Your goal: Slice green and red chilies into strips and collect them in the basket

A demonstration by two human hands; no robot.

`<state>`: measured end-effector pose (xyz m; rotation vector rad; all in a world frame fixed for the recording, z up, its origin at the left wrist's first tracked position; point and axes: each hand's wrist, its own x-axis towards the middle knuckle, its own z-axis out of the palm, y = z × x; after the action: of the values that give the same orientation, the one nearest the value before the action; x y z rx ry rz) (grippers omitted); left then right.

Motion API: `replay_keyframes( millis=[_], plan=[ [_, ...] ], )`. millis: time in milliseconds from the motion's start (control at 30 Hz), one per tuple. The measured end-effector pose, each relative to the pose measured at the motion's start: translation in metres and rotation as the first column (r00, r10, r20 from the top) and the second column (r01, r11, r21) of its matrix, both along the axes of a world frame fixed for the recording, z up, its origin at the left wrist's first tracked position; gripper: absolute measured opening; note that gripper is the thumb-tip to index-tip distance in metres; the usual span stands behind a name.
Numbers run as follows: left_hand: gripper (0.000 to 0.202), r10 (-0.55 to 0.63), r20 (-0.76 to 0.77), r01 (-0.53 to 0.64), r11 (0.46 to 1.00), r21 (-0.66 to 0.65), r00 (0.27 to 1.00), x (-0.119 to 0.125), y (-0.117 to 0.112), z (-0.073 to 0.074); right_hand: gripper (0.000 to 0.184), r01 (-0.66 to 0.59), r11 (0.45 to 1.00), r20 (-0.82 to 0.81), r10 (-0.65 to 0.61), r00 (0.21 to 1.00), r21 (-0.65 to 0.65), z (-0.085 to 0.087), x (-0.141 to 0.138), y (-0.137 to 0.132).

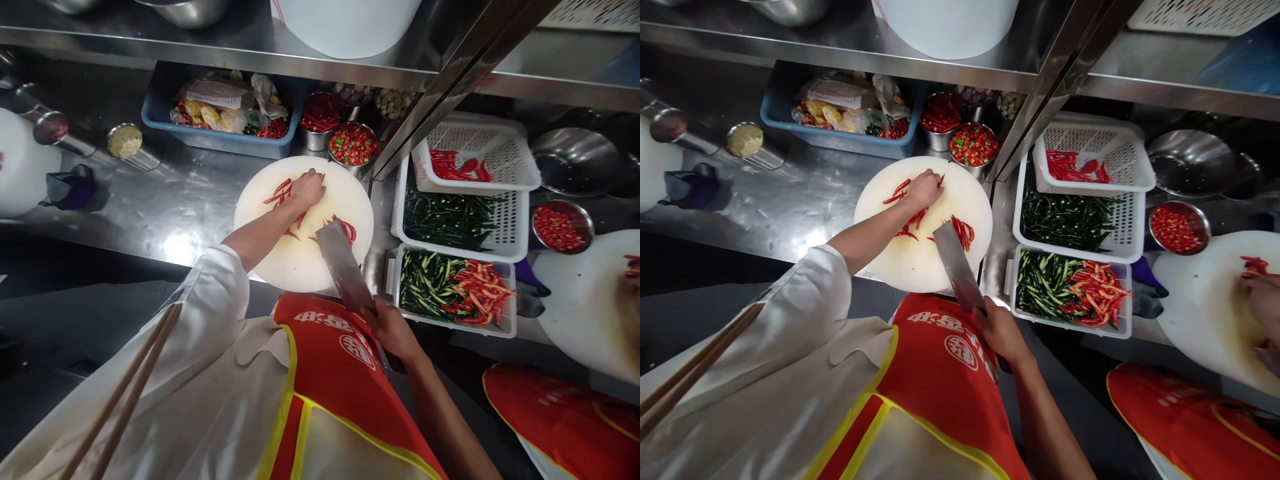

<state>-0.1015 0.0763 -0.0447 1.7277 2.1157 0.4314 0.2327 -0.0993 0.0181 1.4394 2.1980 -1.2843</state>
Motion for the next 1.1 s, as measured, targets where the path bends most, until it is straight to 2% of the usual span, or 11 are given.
replay_keyframes(
  millis=[67,133,267,333,400,500,567,600,733,833,1100],
  plan=[
    [0.02,0.021,-0.068,-0.028,0.993,-0.112,0.997,-0.001,0.018,-0.003,0.026,-0.085,0.996,0.024,0.084,0.996,0.006,0.001,-0.001,-0.004],
    [0.022,0.021,-0.107,-0.037,0.988,-0.151,0.994,-0.002,0.023,-0.007,0.025,-0.124,0.992,0.039,0.123,0.992,0.009,0.0,-0.002,-0.004],
    [0.017,0.018,-0.08,-0.029,0.989,-0.144,0.997,-0.007,0.012,-0.008,0.025,-0.043,0.999,0.057,0.043,0.997,0.0,-0.007,-0.001,0.005],
    [0.015,0.042,0.003,-0.042,0.998,-0.057,0.999,-0.008,0.001,-0.001,0.025,-0.002,1.0,0.064,0.002,0.998,0.002,-0.011,-0.001,0.011],
    [0.018,0.009,0.106,-0.02,0.994,0.107,0.994,-0.007,-0.016,0.008,0.025,0.032,0.999,0.073,-0.033,0.997,0.014,-0.015,-0.002,0.017],
    [0.022,-0.256,0.139,0.206,0.931,0.301,0.957,0.004,-0.059,0.014,0.027,0.057,0.997,0.081,-0.06,0.995,0.043,-0.017,-0.006,0.022],
    [0.022,-0.467,0.081,0.429,0.858,0.283,0.88,0.015,-0.094,0.008,0.029,0.05,0.997,0.078,-0.055,0.995,0.063,-0.016,-0.01,0.024],
    [0.023,-0.507,0.044,0.482,0.84,0.25,0.861,0.02,-0.111,0.002,0.03,0.039,0.996,0.083,-0.045,0.996,0.074,-0.014,-0.012,0.024],
    [0.028,-0.56,-0.018,0.55,0.808,0.21,0.829,0.033,-0.15,-0.024,0.03,-0.039,0.992,0.169,0.019,0.985,0.116,-0.004,-0.018,0.024],
    [0.028,-0.568,0.032,0.542,0.799,0.259,0.822,0.032,-0.153,-0.033,0.029,-0.11,0.986,0.244,0.077,0.967,0.124,0.007,-0.021,0.025],
    [0.032,-0.594,0.07,0.56,0.787,0.261,0.802,0.029,-0.146,-0.03,0.023,-0.219,0.972,0.299,0.187,0.936,0.08,0.024,-0.018,0.03]
  ],
)
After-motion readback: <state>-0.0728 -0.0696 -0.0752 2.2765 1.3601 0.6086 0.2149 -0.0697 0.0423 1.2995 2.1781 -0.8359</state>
